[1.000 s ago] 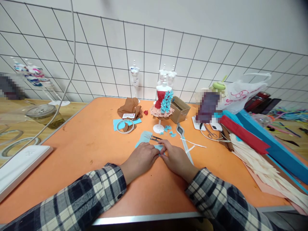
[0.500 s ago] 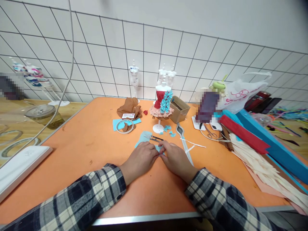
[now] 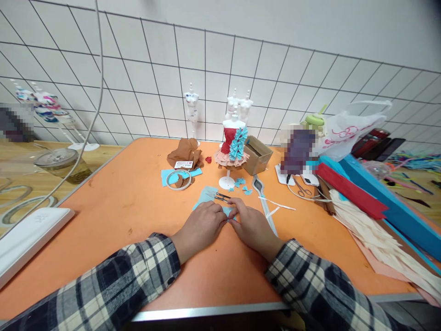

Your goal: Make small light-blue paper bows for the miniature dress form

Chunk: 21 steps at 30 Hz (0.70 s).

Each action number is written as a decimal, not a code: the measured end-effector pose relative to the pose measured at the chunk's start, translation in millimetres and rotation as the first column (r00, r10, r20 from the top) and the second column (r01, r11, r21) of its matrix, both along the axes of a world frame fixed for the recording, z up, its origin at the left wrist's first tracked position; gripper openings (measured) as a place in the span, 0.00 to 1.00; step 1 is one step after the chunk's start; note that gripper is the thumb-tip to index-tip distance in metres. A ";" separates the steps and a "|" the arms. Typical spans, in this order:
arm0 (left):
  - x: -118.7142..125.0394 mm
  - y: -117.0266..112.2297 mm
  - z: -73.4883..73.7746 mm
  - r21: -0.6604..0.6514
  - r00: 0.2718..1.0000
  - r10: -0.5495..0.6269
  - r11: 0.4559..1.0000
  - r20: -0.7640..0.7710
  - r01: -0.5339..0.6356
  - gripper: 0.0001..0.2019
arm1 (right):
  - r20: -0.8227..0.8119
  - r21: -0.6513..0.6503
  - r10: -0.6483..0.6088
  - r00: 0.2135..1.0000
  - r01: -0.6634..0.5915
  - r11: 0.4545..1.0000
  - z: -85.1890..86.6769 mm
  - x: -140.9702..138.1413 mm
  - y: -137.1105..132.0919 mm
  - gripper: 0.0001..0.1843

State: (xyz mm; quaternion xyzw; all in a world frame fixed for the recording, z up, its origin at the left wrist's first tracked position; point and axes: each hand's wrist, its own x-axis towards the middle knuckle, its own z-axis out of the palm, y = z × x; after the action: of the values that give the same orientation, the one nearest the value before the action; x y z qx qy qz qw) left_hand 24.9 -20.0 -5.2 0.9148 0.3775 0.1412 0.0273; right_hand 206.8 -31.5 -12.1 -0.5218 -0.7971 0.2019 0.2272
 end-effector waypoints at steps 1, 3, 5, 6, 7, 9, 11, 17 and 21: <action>-0.1 -0.2 -0.2 -0.005 1.000 0.002 1.000 -0.012 -0.002 0.12 | 0.001 -0.001 0.001 1.000 -0.001 1.000 -0.2 0.0 0.3 0.25; -0.3 -0.3 -1.0 -0.022 1.000 0.016 1.000 -0.018 -0.016 0.12 | -0.001 -0.003 0.002 1.000 -0.002 1.000 -0.3 0.0 0.6 0.25; -0.4 -0.3 -1.5 -0.032 1.000 0.023 0.999 -0.009 -0.023 0.12 | -0.006 -0.006 0.003 1.000 -0.003 1.000 0.1 -0.1 0.5 0.25; -0.4 -0.3 -1.5 -0.034 1.000 0.020 0.999 -0.009 -0.020 0.12 | -0.007 -0.008 0.003 1.000 -0.003 1.000 0.5 -0.1 0.2 0.25; -0.3 -0.2 -1.2 -0.034 1.000 0.014 0.999 -0.013 -0.015 0.12 | -0.008 -0.010 0.005 1.000 -0.005 1.000 0.8 -0.2 -0.1 0.25; 0.1 -0.1 -0.2 -0.027 1.000 0.002 1.000 -0.026 -0.002 0.13 | -0.005 -0.010 0.013 1.000 -0.013 1.000 1.2 -0.5 -0.8 0.24; 0.6 0.1 1.0 -0.017 1.000 0.004 1.000 -0.021 -0.004 0.13 | 0.005 -0.007 0.018 1.000 -0.018 1.000 0.8 -0.8 -1.5 0.23; 1.0 -0.4 0.9 -0.051 1.000 -0.007 0.999 -0.004 0.007 0.13 | 0.014 -0.023 -0.001 1.000 0.001 1.000 -2.6 -0.9 -1.0 0.20; 0.9 -0.1 -1.7 -0.076 1.000 0.014 0.997 -0.028 -0.016 0.12 | -0.001 -0.024 -0.013 1.000 0.013 1.000 -4.6 -0.6 0.2 0.18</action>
State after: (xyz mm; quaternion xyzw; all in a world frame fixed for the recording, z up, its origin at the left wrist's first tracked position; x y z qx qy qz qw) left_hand 25.8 -20.1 -6.9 0.9121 0.3898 0.1142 0.0560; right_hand 206.3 -31.3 -16.7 -0.5295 -0.7910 0.2105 0.2226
